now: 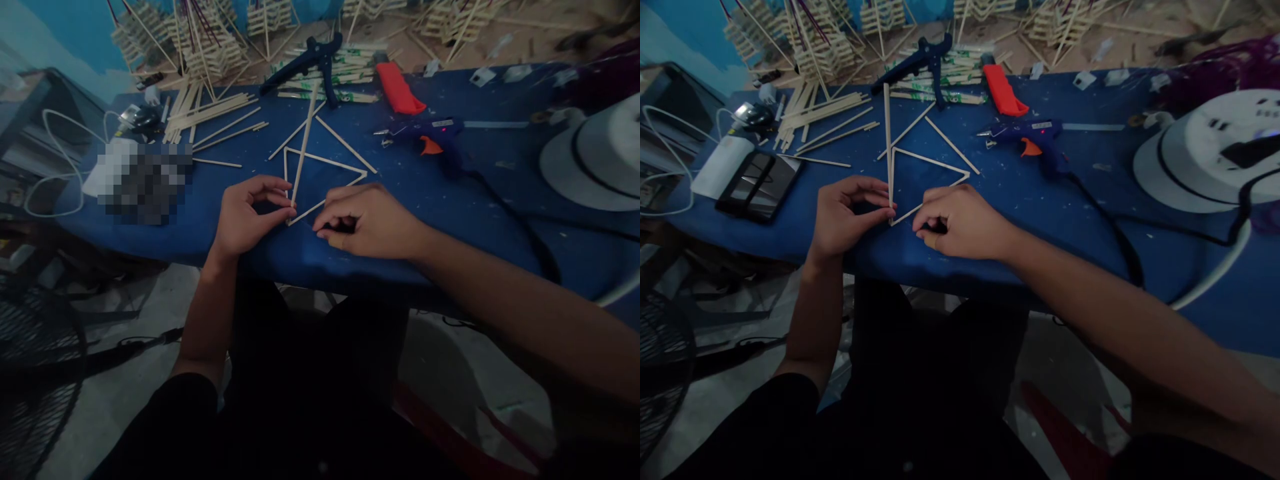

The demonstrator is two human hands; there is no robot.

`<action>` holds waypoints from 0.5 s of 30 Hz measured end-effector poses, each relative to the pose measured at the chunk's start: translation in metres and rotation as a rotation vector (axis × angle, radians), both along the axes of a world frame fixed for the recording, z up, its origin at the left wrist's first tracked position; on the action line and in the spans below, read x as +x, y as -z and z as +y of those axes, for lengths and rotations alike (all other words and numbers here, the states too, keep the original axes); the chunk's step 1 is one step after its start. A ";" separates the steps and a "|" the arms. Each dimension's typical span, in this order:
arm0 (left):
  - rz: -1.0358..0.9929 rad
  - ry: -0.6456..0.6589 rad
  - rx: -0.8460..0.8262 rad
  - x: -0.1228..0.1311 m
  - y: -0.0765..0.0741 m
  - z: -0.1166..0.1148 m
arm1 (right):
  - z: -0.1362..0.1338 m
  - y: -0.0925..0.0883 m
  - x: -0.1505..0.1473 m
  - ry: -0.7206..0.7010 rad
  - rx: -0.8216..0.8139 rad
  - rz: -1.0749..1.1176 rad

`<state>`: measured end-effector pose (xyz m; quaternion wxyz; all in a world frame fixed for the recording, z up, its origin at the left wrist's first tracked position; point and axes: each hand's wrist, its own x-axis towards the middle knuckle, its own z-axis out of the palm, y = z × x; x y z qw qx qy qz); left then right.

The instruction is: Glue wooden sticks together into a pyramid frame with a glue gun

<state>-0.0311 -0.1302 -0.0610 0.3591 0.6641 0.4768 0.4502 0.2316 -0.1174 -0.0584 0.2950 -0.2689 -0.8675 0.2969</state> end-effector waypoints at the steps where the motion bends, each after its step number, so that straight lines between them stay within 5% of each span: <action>1: 0.000 0.001 0.004 0.000 0.000 0.000 | 0.000 0.001 0.000 0.044 0.003 -0.002; 15: 0.039 0.026 0.044 -0.001 0.001 0.000 | -0.015 -0.004 -0.020 0.195 0.081 -0.343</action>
